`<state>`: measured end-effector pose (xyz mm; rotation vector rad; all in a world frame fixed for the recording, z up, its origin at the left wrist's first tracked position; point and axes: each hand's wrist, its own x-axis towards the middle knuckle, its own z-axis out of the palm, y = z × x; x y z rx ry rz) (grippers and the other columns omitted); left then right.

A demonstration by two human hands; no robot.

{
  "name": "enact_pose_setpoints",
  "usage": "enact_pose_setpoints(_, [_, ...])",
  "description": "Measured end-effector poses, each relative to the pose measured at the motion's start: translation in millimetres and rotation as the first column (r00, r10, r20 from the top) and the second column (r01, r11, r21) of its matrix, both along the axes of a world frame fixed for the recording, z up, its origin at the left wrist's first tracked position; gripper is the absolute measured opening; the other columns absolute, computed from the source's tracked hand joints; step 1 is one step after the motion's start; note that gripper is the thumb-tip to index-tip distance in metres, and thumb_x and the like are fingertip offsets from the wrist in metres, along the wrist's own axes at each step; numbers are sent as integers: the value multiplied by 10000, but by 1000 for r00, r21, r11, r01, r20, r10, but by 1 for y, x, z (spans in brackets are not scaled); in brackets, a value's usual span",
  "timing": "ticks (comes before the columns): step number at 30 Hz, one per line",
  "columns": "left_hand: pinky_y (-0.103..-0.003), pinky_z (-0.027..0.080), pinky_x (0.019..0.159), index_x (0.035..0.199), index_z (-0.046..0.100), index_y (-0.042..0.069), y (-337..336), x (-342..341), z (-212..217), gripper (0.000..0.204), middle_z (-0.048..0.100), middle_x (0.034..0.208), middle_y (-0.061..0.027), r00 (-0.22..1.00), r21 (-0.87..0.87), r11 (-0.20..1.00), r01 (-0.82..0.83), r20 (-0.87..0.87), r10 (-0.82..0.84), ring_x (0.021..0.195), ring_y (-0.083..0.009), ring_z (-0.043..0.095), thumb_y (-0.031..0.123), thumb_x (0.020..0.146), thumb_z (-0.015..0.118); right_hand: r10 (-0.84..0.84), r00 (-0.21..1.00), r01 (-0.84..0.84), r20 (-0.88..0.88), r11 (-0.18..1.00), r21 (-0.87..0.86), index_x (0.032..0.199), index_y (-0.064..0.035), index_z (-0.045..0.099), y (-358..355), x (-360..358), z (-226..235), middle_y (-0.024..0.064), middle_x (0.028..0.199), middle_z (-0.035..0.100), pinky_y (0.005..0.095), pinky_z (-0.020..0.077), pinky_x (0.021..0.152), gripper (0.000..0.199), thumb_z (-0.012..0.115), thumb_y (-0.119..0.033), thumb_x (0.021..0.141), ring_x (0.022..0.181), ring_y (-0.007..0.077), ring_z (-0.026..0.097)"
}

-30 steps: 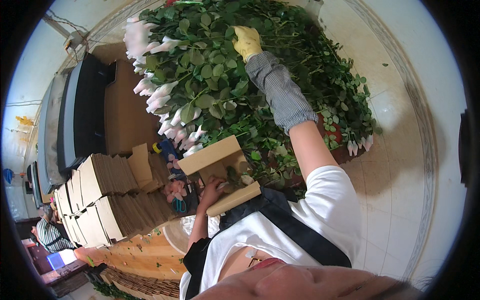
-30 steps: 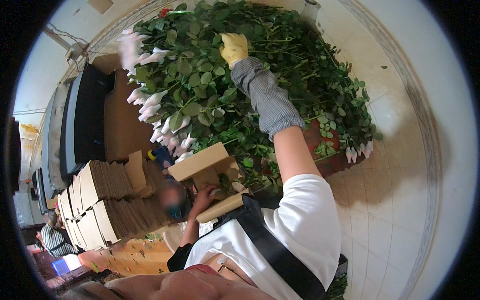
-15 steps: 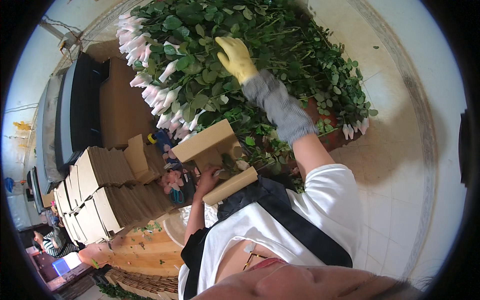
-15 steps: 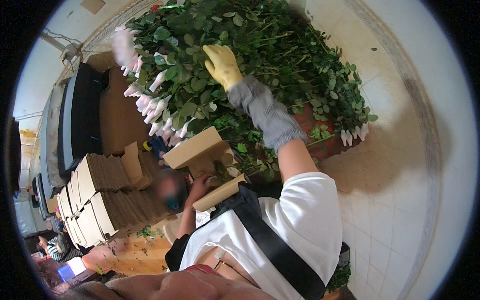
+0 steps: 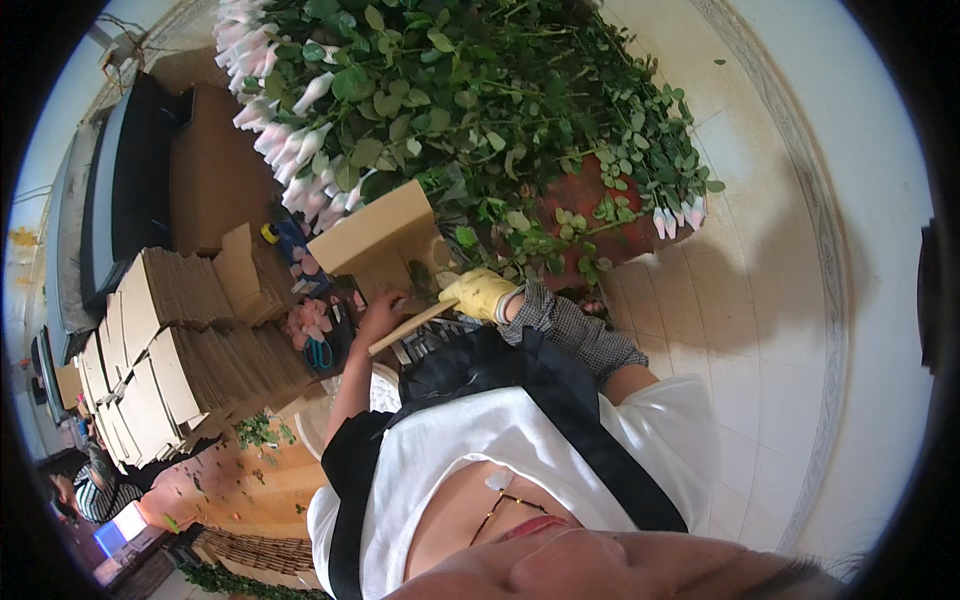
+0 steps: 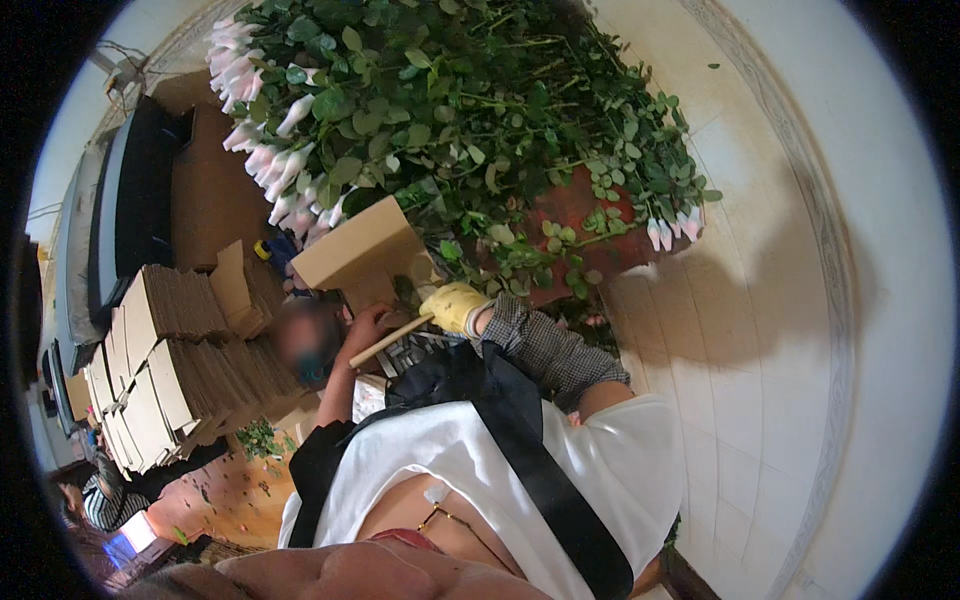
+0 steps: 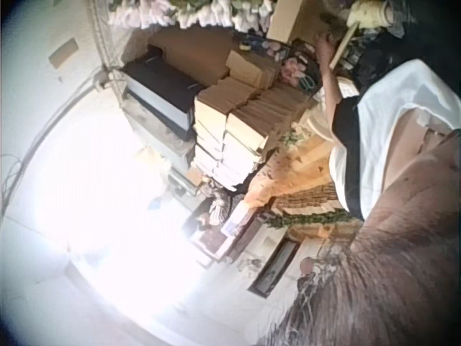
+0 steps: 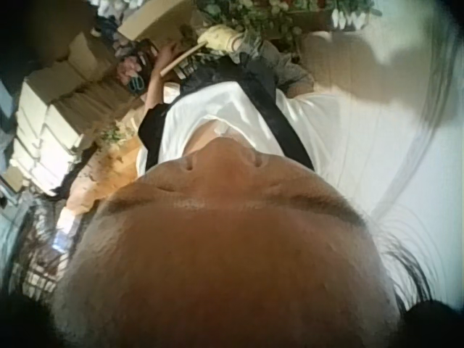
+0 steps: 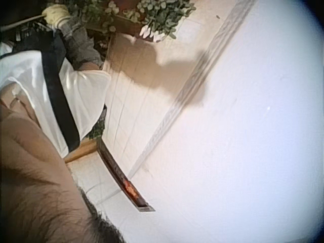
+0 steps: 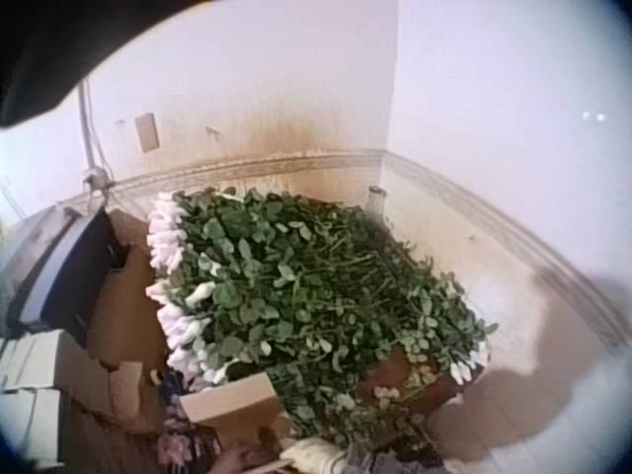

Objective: The person assembles a cardboard box and places white tissue paper inside. They then pick up individual pink roses with green leaves, arrange them in the box, and add more tissue paper to secure the flowers. The process is repeated for multiple boxes.

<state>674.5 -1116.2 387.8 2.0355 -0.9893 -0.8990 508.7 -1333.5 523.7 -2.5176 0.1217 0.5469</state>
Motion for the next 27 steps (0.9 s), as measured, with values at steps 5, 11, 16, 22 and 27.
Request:
enact_pose_setpoints(5, [-397, 490, 880, 1021, 690, 41, 16, -25, 2, 254, 554, 1054, -165, 990, 0, 990, 141, -5, -141, 1018, -353, 590, 150, 800, 753, 8, 1000, -8, -17, 1000, 1, 1180, -161, 704, 23, -34, -6, 119, 1092, 721, 432, 522, 899, 320, 674, -225, 868, 1008, 338, 673])
enact_pose_setpoints(11, [-378, 479, 871, 977, 684, 10, 21, -36, 10, 151, 577, 1016, -149, 994, -13, 994, 105, -7, -105, 1027, -323, 572, 55, 834, 705, 29, 999, 22, -43, 508, 861, 1443, -39, 497, -36, -27, 32, 122, 1442, 548, 381, 383, 1141, 568, 674, -303, 972, 1345, 214, 498])
enact_pose_setpoints(16, [-362, 480, 831, 1022, 687, 8, 19, -27, 10, 195, 570, 1009, -150, 986, 6, 988, 151, -75, -150, 984, -297, 585, 43, 831, 680, -564, 573, 324, 594, 822, 467, 1275, -51, 640, -124, 53, 78, 128, 1267, 649, 373, 465, 1066, 346, 617, -59, 930, 1216, 263, 604])
enact_pose_setpoints(22, [-353, 494, 783, 1048, 696, 16, 18, -18, 3, 228, 563, 1024, -144, 982, -115, 978, 176, -40, -182, 921, -274, 604, 37, 821, 684, -162, 540, 604, 826, 758, -247, 886, -56, 693, -202, 124, 11, 112, 979, 658, 456, 488, 863, 105, 691, -87, 786, 977, 332, 613])
enact_pose_setpoints(27, [-345, 498, 768, 1026, 693, 3, 26, -27, -4, 241, 552, 989, -138, 989, -72, 993, 99, -99, -106, 873, -257, 610, 44, 788, 706, -69, 497, 471, 865, 859, -202, 1048, -36, 670, -151, 141, 36, 131, 1093, 686, 426, 471, 944, 227, 627, -65, 827, 1051, 320, 623])
